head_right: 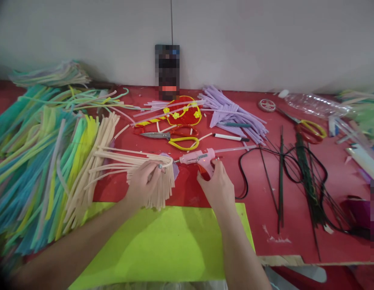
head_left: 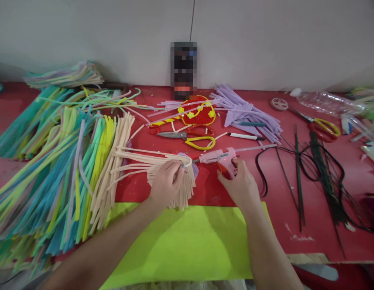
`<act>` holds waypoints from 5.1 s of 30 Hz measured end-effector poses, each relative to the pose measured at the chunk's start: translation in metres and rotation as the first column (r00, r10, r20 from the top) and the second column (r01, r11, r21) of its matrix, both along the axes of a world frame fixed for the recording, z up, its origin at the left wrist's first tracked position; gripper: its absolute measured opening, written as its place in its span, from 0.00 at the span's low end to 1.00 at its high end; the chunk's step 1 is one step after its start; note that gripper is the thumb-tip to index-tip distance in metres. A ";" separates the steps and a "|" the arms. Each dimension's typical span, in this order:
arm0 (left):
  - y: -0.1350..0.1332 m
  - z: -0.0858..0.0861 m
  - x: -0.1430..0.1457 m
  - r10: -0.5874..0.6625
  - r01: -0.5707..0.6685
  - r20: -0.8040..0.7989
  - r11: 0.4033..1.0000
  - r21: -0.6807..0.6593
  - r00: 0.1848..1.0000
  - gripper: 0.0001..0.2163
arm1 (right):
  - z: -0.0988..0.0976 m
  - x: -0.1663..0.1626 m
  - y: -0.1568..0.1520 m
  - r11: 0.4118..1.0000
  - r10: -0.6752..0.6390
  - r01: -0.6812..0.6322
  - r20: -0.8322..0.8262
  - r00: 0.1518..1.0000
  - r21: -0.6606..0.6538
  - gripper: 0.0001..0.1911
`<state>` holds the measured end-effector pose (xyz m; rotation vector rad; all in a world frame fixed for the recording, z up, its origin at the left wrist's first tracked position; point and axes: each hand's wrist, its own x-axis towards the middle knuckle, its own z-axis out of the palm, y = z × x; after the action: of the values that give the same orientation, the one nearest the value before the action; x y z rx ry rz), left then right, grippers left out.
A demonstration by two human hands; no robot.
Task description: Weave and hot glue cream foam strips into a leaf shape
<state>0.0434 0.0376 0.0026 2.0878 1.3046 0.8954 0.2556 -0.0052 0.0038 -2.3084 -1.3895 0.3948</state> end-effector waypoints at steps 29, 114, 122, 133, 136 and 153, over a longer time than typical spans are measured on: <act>0.011 0.016 0.002 -0.305 0.449 -0.556 0.883 0.139 0.773 0.19 | -0.003 0.000 0.000 0.998 0.061 -0.061 0.033 0.998 0.006 0.23; 0.034 -0.003 -0.003 -0.144 0.170 -0.124 0.956 0.237 0.982 0.12 | -0.004 0.003 -0.005 0.991 0.106 -0.104 -0.012 0.994 0.084 0.19; 0.033 -0.001 -0.003 -0.136 0.172 -0.162 0.956 0.237 0.977 0.13 | -0.001 0.003 -0.005 0.995 0.086 -0.084 -0.042 0.995 0.047 0.19; 0.033 0.000 -0.003 -0.139 0.175 -0.161 0.956 0.235 0.977 0.14 | 0.004 0.003 -0.007 0.996 0.081 -0.079 -0.055 0.995 0.041 0.19; 0.033 0.000 -0.003 -0.144 0.179 -0.157 0.955 0.235 0.977 0.14 | 0.005 0.004 -0.008 0.997 0.069 -0.067 -0.062 0.996 0.030 0.19; 0.033 -0.001 -0.003 -0.141 0.177 -0.166 0.958 0.226 0.976 0.14 | 0.004 0.008 -0.010 0.997 0.077 -0.076 -0.054 0.996 0.017 0.18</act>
<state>0.0404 0.0704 0.0015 2.4500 1.1250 0.8772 0.2636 -0.0156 0.0079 -2.2211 -1.4528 0.4659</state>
